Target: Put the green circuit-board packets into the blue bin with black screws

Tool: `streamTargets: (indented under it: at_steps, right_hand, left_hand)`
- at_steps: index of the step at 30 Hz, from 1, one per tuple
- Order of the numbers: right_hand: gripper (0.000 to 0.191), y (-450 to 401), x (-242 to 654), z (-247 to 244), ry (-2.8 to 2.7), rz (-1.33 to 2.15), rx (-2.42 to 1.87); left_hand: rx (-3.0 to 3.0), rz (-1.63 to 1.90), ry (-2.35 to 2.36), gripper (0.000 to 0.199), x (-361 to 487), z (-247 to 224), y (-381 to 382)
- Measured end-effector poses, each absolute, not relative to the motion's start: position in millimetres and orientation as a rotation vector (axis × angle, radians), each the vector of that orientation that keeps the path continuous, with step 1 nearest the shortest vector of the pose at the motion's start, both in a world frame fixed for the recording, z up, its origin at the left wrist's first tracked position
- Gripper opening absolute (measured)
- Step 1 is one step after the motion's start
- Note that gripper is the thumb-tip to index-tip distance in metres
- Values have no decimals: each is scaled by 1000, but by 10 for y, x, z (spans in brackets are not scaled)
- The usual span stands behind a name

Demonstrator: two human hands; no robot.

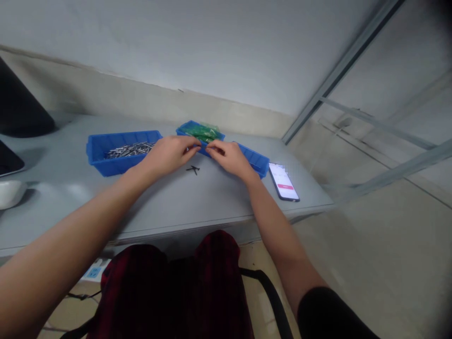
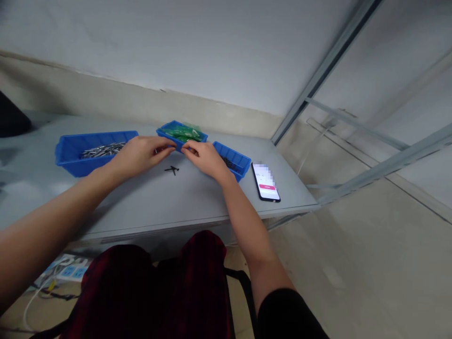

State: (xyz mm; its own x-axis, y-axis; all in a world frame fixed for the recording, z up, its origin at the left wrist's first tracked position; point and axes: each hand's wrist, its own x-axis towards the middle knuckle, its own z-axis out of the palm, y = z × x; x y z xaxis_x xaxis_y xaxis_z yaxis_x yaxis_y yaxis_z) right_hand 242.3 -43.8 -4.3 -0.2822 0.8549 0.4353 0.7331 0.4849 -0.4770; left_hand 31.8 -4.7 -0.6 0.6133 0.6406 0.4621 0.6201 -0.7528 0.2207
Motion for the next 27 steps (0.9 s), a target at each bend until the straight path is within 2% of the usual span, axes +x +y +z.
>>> streamTargets:
  at_steps: [6,18,22,27]
  right_hand:
    - [25,-433,2411,-51,-2076,215,-1296]
    - [26,-423,2444,-54,-2007,239,-1279]
    - [20,-350,2618,-33,-1789,75,-1340]
    - [12,-286,2821,-34,-1639,-122,-1531]
  left_hand:
    - [2807,670,1028,32,309,-7,-48]
    - [2754,597,1078,36,306,4,-40]
    - [2755,418,1025,38,281,-41,5]
    - [2726,177,865,29,239,-117,33]
